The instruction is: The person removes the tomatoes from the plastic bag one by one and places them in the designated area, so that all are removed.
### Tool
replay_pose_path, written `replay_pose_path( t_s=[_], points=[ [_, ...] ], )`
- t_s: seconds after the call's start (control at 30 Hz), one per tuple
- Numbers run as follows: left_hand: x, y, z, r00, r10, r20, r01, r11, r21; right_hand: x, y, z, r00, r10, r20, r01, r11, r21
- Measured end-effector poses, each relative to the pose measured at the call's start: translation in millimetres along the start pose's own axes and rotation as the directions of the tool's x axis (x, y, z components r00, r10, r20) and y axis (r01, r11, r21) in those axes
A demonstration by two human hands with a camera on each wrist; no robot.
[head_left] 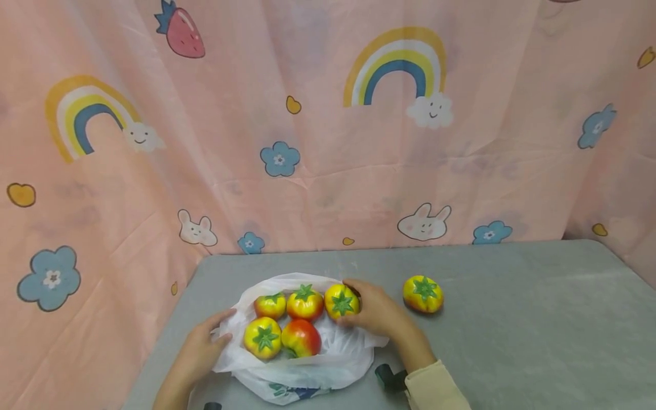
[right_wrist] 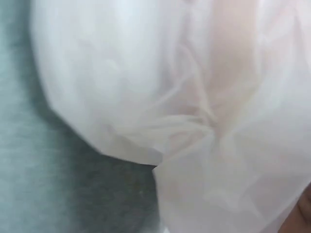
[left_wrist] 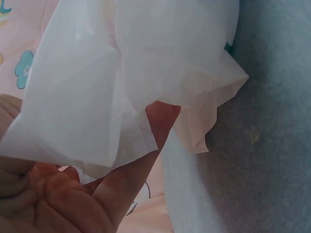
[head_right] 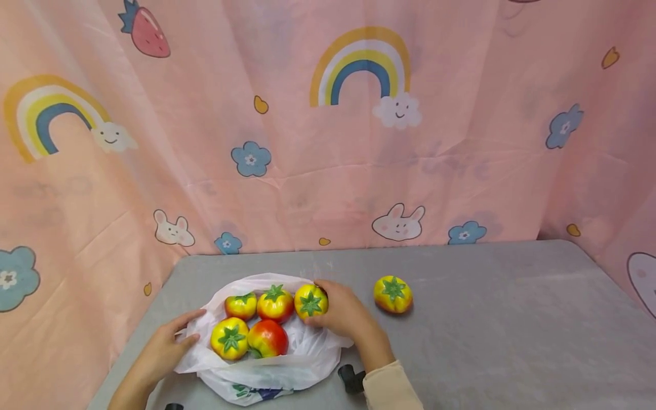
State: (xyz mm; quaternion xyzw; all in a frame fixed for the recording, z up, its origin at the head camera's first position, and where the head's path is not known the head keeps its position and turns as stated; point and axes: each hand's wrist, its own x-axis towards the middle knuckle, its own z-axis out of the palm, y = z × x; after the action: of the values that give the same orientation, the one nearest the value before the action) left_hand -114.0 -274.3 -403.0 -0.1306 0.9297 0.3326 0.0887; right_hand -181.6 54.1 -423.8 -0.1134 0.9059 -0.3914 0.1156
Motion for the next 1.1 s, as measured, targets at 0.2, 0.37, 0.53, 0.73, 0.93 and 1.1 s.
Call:
replay_pose_path(
  t_s=[0.2, 0.37, 0.53, 0.73, 0.93, 1.1],
  points=[
    [1.6, 0.0, 0.4, 1.0, -0.025, 0.01, 0.026, 1.0, -0.006, -4.4, 6.5, 6.0, 1.0, -0.006, -0.003, 0.006, 1.0, 0.007],
    [3.1, -1.6, 1.9, 1.0, 0.001, -0.004, -0.001, 1.0, 0.011, -7.3, 10.3, 10.5, 0.999, -0.019, -0.027, 0.02, 0.999, 0.029],
    [2.5, -2.2, 2.8, 1.0, 0.013, -0.012, -0.012, 1.0, 0.025, -12.4, 10.4, 11.4, 0.999, -0.021, -0.027, 0.022, 0.999, 0.037],
    [1.0, -4.4, 5.8, 0.998, 0.052, -0.02, -0.051, 0.998, 0.036, -27.8, 9.8, 9.7, 0.999, -0.034, -0.018, 0.035, 0.997, 0.065],
    [-0.7, -4.5, 2.9, 0.997, 0.076, -0.035, -0.074, 0.996, 0.053, -40.8, 2.2, 2.0, 0.997, -0.071, -0.01, 0.072, 0.995, 0.075],
    [-0.2, -3.4, 1.8, 0.998, 0.053, -0.018, -0.052, 0.997, 0.054, -50.3, -3.1, -6.0, 0.998, -0.045, -0.034, 0.047, 0.997, 0.054]
  ],
)
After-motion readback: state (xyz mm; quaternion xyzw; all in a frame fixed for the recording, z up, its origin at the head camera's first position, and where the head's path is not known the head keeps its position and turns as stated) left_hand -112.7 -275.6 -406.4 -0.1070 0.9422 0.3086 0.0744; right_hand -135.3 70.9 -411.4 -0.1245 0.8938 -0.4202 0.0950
